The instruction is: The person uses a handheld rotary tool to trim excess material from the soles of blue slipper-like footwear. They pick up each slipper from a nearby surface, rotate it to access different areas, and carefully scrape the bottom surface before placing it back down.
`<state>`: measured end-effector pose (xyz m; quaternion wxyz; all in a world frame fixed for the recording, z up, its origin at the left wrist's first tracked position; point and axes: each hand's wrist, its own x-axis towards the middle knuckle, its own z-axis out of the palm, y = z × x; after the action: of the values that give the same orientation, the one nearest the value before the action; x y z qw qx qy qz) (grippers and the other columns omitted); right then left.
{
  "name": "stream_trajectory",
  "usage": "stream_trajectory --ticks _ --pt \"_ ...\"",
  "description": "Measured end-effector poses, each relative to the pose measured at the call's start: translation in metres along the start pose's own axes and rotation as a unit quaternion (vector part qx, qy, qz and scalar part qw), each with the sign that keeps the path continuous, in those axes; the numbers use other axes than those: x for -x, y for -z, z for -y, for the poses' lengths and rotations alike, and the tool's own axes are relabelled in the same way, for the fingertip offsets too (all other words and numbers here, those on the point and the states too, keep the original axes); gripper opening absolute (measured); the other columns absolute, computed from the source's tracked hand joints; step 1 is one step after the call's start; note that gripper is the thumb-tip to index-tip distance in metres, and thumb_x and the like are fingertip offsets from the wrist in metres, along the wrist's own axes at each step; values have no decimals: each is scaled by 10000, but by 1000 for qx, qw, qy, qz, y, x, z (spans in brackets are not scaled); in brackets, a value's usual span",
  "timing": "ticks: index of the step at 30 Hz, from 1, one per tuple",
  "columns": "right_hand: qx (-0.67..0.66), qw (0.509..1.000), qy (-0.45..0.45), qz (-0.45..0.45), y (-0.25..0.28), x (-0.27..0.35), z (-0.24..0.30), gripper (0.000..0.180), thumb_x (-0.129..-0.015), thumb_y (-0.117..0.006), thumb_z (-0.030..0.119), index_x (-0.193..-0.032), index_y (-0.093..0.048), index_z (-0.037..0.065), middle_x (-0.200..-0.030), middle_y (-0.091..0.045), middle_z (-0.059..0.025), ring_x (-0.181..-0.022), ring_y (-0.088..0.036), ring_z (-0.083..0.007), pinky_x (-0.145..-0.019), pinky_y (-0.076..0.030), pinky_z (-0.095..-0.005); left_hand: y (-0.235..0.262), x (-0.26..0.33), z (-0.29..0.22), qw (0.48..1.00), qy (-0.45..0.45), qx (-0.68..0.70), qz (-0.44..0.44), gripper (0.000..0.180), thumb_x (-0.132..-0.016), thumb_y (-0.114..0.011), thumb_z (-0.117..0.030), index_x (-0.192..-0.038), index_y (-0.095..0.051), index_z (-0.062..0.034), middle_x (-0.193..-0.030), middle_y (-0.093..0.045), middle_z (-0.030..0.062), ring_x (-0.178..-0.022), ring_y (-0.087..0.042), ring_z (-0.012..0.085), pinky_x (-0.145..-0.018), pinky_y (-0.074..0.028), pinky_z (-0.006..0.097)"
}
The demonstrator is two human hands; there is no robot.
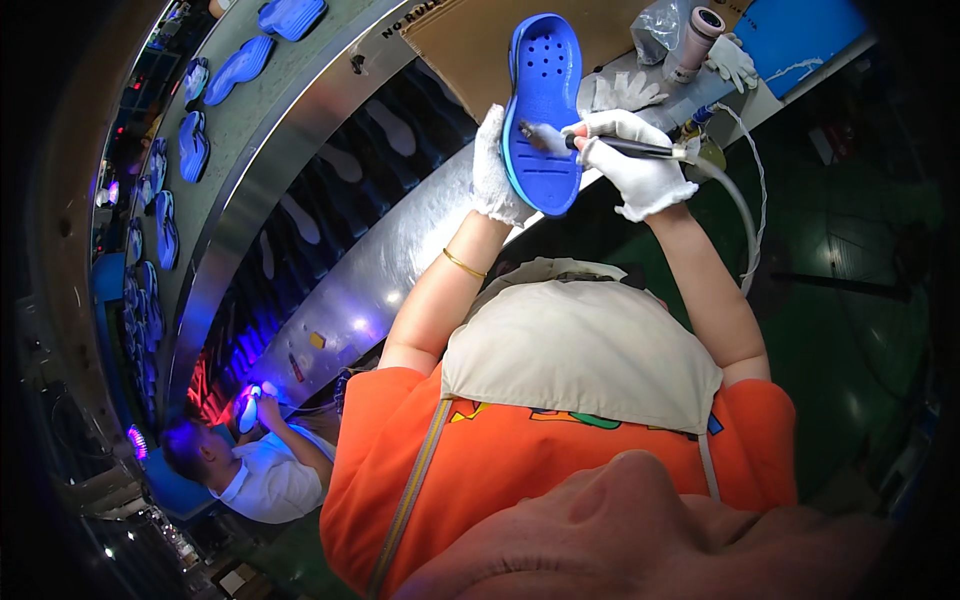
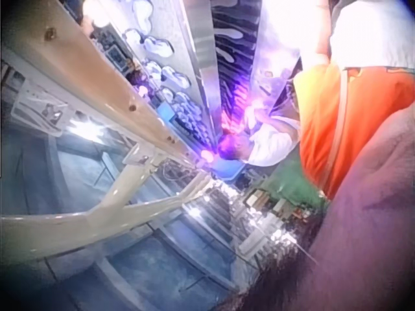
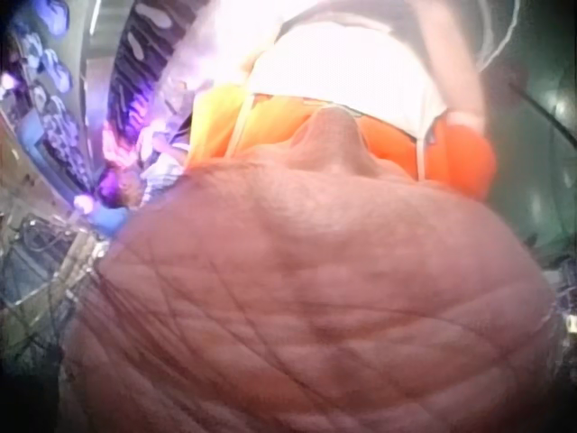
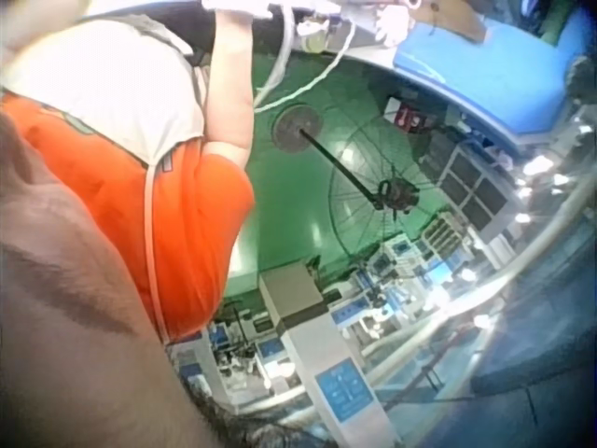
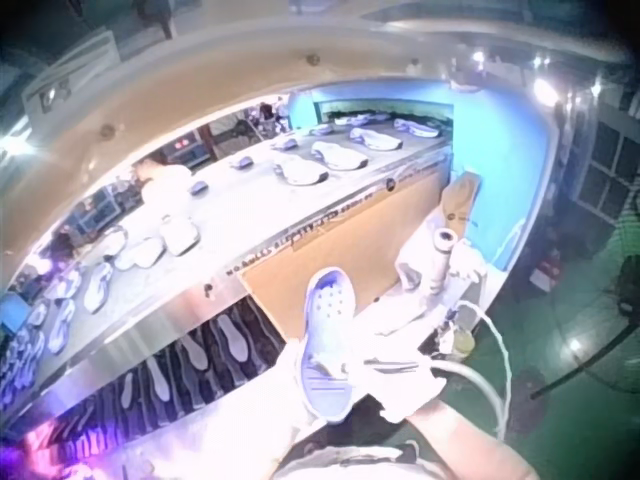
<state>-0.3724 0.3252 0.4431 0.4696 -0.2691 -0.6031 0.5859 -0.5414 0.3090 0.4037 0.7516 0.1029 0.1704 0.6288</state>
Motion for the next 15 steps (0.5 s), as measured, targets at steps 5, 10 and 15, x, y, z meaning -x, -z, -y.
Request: stream_trajectory --ticks 5,10,15 --pt "104 979 135 110 -17 5 2 63 -771 -674 9 -824 -642 7 -835 -666 -81 -812 -621 -110 -774 -495 -266 -5 2 3 998 -25 -6 55 602 -881 -412 -515 -1218 -497 -24 -1087 -600 182 -938 -602 309 -892 -477 427" --pt "-26 997 67 -3 7 -13 11 98 -837 -613 8 -934 -611 -7 -895 -662 -74 -826 -623 -109 -786 -504 -265 -16 15 3 992 34 91 79 634 -897 -348 -541 -1299 -442 -60 -1166 -566 201 -994 -590 374 -902 -465 512" --pt "54 994 86 -43 1 -29 6 117 -830 -633 20 -944 -620 -2 -875 -663 -65 -776 -623 -102 -747 -512 -252 -15 11 11 996 41 27 76 646 -899 -356 -556 -1316 -417 -66 -1187 -553 201 -1014 -578 405 -898 -467 526"
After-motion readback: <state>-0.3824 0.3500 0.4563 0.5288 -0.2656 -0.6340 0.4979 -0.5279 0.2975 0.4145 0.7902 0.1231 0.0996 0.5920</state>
